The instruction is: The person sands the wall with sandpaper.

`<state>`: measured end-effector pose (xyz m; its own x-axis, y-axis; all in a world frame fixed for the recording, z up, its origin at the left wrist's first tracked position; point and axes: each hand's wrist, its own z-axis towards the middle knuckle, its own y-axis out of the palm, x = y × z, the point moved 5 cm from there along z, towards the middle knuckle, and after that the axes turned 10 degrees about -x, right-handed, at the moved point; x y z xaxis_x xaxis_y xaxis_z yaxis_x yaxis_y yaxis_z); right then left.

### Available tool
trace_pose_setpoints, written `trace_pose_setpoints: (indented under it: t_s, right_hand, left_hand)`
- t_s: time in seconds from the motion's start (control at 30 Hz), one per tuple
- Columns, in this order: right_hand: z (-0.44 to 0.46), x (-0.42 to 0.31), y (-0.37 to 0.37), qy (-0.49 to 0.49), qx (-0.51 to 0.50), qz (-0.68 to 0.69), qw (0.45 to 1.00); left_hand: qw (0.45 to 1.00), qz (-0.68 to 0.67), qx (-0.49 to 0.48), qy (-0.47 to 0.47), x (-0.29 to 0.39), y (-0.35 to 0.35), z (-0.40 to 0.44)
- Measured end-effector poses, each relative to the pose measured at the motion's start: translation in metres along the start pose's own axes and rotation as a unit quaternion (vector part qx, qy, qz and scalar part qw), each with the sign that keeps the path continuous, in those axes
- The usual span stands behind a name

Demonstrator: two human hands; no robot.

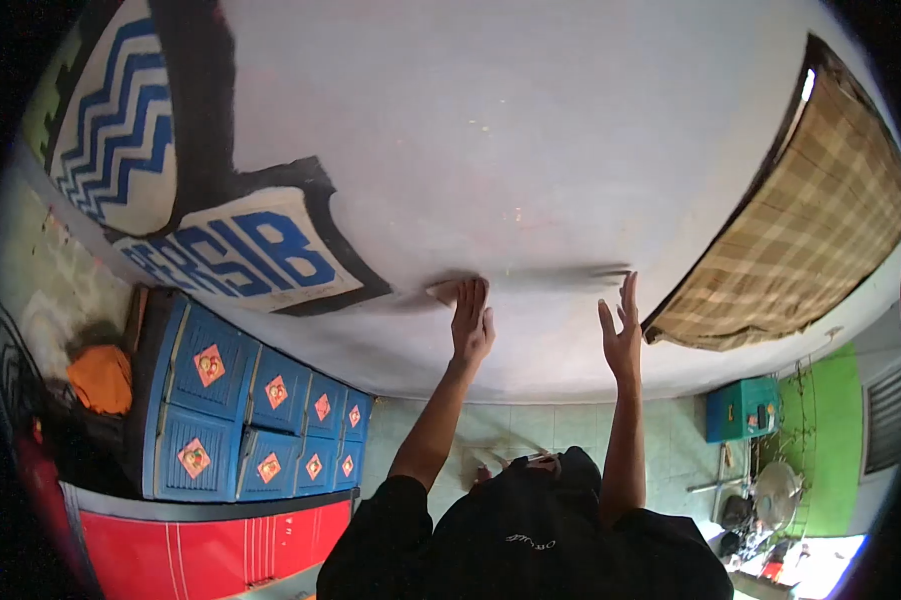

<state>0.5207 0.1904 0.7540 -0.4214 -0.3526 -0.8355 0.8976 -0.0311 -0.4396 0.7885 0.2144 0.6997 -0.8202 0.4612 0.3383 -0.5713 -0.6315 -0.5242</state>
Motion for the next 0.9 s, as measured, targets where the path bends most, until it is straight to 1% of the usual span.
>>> trace_pose_setpoints:
  t_s: [0.07, 0.1, 0.13, 0.2, 0.27, 0.33, 0.4, 0.43, 0.47, 0.5, 0.53, 0.57, 0.63, 0.67, 0.73, 0.77, 0.8, 0.87, 0.9]
  right_hand:
    - [-0.002, 0.002, -0.007, -0.020, -0.003, 0.053, 0.998]
    - [-0.003, 0.004, -0.011, -0.024, 0.020, 0.061, 0.998]
    - [-0.006, 0.008, -0.015, -0.021, 0.041, 0.069, 0.997]
    - [-0.008, 0.014, -0.022, -0.007, 0.053, 0.083, 0.995]
    - [-0.008, 0.027, -0.026, -0.008, 0.068, 0.082, 0.994]
    - [-0.009, 0.033, -0.032, -0.001, 0.082, 0.085, 0.993]
    - [-0.008, 0.034, -0.041, 0.004, 0.092, 0.074, 0.993]
    - [-0.007, 0.035, -0.045, 0.006, 0.102, 0.061, 0.993]
    - [-0.006, 0.038, -0.049, 0.008, 0.105, 0.063, 0.992]
    - [-0.005, 0.041, -0.055, -0.002, 0.115, 0.063, 0.991]
    - [-0.005, 0.043, -0.061, -0.012, 0.126, 0.062, 0.990]
    - [-0.005, 0.045, -0.068, -0.010, 0.132, 0.064, 0.989]
    - [-0.002, 0.053, -0.079, 0.036, 0.125, 0.088, 0.988]
    - [0.000, 0.056, -0.082, 0.039, 0.125, 0.090, 0.987]
    - [0.007, 0.067, -0.085, 0.083, 0.109, 0.137, 0.981]
    - [0.009, 0.069, -0.086, 0.086, 0.105, 0.138, 0.981]
    - [0.013, 0.068, -0.087, 0.071, 0.105, 0.139, 0.982]
    - [0.018, 0.066, -0.090, 0.058, 0.105, 0.141, 0.983]
    - [0.020, 0.061, -0.093, 0.043, 0.105, 0.133, 0.985]
  left_hand:
    - [0.996, 0.042, -0.050, -0.056, 0.006, 0.011, -0.004]
    - [0.993, 0.039, -0.050, -0.098, 0.009, 0.017, 0.003]
    - [0.993, 0.031, -0.059, -0.093, 0.013, 0.022, 0.011]
    - [1.000, 0.011, 0.014, -0.008, 0.042, 0.006, 0.060]
    - [1.000, -0.012, 0.003, 0.009, 0.069, -0.008, 0.104]
    - [0.999, -0.029, -0.004, 0.028, 0.080, -0.001, 0.114]
    - [0.997, 0.045, 0.028, 0.059, 0.085, 0.016, 0.103]
    - [0.998, 0.062, -0.008, 0.024, 0.073, 0.038, 0.080]
    - [0.996, 0.065, -0.058, 0.035, 0.069, 0.055, 0.058]
    - [0.982, 0.074, -0.175, -0.008, 0.061, 0.077, 0.035]
    - [0.953, 0.083, -0.288, -0.051, 0.056, 0.097, 0.014]
    - [0.952, 0.084, -0.291, -0.046, 0.058, 0.104, 0.005]
    - [0.979, 0.055, -0.194, -0.038, 0.063, 0.107, 0.005]
    - [0.978, 0.056, -0.197, -0.037, 0.070, 0.104, 0.018]
    - [0.995, 0.024, -0.091, 0.038, 0.108, 0.077, 0.074]
    - [0.998, -0.011, -0.044, 0.044, 0.118, 0.067, 0.093]
    - [0.998, -0.014, -0.012, 0.062, 0.134, 0.055, 0.114]
    - [0.997, -0.028, 0.042, 0.063, 0.125, 0.063, 0.113]
    - [0.997, -0.027, 0.040, 0.060, 0.116, 0.074, 0.097]
